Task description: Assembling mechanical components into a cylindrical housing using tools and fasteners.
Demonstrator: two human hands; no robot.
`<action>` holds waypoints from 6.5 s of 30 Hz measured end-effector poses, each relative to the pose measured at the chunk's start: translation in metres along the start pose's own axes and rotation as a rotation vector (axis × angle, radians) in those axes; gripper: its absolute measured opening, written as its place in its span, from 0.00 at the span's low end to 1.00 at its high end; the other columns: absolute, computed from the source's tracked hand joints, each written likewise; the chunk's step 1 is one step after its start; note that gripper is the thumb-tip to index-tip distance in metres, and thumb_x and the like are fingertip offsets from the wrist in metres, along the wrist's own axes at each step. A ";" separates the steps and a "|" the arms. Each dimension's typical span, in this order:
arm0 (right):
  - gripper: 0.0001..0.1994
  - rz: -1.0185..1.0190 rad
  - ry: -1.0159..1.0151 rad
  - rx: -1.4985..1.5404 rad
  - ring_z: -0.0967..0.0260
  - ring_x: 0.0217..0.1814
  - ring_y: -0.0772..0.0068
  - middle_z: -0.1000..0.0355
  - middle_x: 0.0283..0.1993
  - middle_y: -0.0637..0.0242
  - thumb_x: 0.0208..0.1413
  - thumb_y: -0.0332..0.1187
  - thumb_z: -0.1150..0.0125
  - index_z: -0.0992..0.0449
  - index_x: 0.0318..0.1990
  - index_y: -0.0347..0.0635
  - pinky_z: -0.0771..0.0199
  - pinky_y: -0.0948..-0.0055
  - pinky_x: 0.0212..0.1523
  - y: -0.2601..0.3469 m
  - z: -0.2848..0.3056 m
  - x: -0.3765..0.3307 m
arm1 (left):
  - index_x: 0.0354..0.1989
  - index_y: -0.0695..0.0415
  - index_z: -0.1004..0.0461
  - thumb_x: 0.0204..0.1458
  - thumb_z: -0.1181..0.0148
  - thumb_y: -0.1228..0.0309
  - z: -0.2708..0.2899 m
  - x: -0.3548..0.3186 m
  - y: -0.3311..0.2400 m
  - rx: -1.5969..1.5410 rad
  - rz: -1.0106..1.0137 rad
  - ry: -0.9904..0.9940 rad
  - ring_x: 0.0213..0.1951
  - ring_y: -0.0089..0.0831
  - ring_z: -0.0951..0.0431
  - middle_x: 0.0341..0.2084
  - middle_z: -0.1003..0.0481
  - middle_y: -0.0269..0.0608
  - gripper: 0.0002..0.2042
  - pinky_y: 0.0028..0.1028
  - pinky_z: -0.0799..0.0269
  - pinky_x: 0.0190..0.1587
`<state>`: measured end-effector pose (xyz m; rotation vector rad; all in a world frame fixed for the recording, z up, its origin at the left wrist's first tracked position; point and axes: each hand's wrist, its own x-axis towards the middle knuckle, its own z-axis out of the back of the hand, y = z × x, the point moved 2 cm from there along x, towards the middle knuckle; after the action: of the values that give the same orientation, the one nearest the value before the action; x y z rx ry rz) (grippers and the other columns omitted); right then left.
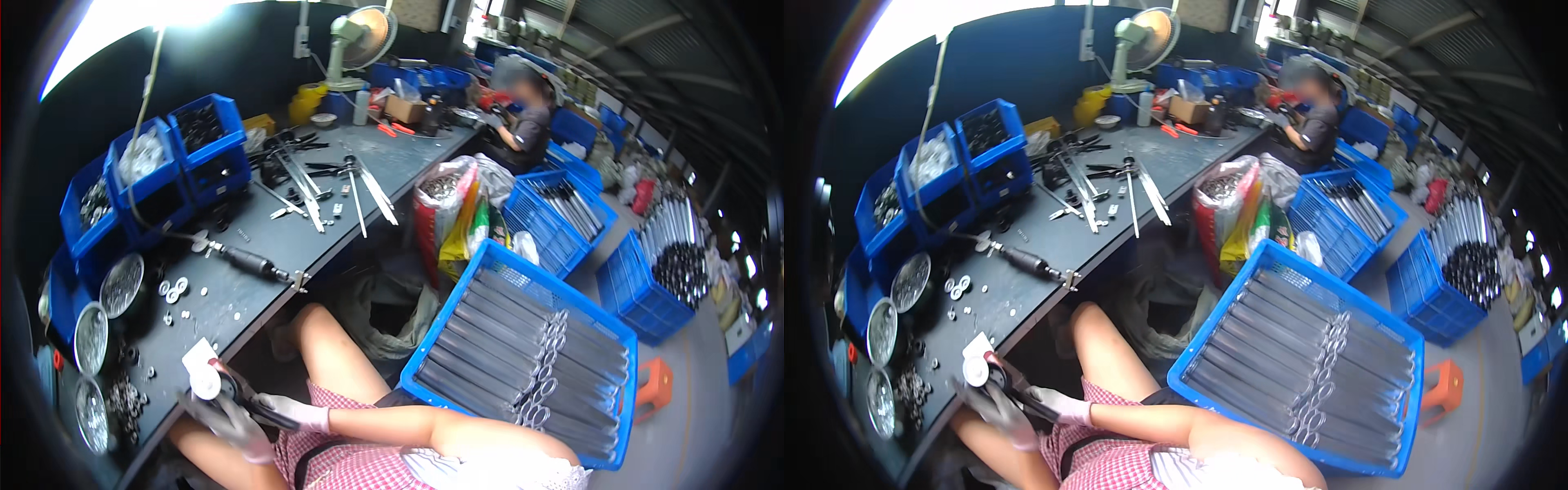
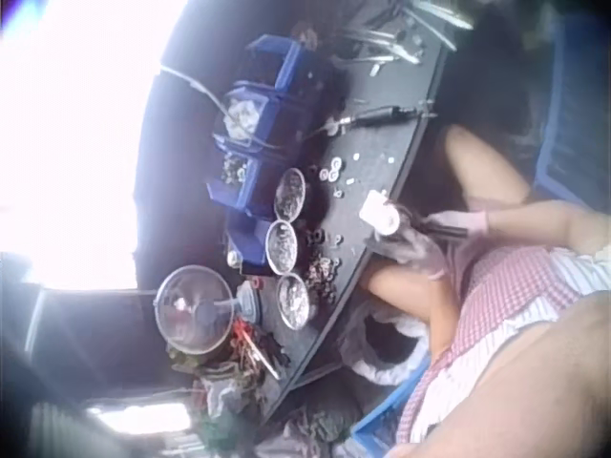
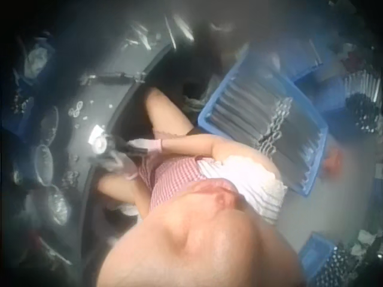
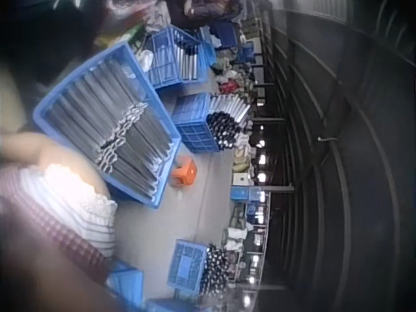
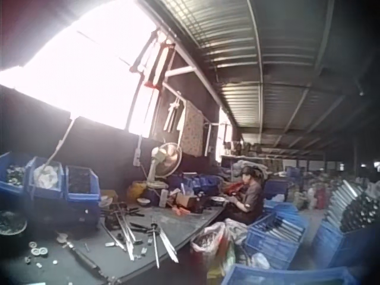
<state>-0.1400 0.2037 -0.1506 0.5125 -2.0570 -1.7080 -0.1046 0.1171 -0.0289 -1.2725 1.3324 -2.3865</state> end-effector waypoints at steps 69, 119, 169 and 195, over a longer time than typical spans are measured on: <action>0.12 0.381 -0.760 -0.786 0.24 0.31 0.64 0.24 0.33 0.65 0.47 0.35 0.32 0.24 0.37 0.41 0.28 0.70 0.33 0.124 0.097 -0.128 | 0.39 0.63 0.30 0.55 0.49 0.80 -0.068 -0.075 0.083 -0.061 -0.118 0.870 0.36 0.50 0.24 0.32 0.26 0.52 0.05 0.35 0.27 0.39; 0.17 0.002 -0.184 -0.866 0.24 0.40 0.54 0.24 0.36 0.53 0.53 0.42 0.39 0.23 0.39 0.35 0.24 0.61 0.43 0.162 0.114 -0.163 | 0.46 0.59 0.31 0.60 0.48 0.67 -0.003 -0.041 -0.014 -0.468 0.638 0.690 0.15 0.09 0.39 0.25 0.28 0.28 0.11 0.13 0.48 0.16; 0.31 0.767 -1.044 0.478 0.30 0.43 0.58 0.29 0.41 0.60 0.51 0.66 0.44 0.33 0.47 0.47 0.26 0.52 0.47 0.327 0.355 -0.043 | 0.38 0.68 0.26 0.47 0.50 0.83 0.081 -0.022 -0.005 -0.313 0.412 0.919 0.23 0.17 0.29 0.23 0.25 0.34 0.11 0.21 0.32 0.28; 0.41 0.175 0.162 0.381 0.35 0.62 0.51 0.38 0.61 0.45 0.43 0.60 0.30 0.40 0.58 0.45 0.32 0.53 0.62 0.197 0.056 -0.037 | 0.53 0.63 0.29 0.58 0.47 0.70 0.062 0.041 -0.039 -0.566 0.768 1.163 0.31 0.13 0.34 0.31 0.28 0.26 0.16 0.18 0.36 0.34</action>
<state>-0.1418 0.3049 0.0309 0.5462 -2.2404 -1.1408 -0.0758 0.0818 0.0414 0.7861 2.2439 -2.1116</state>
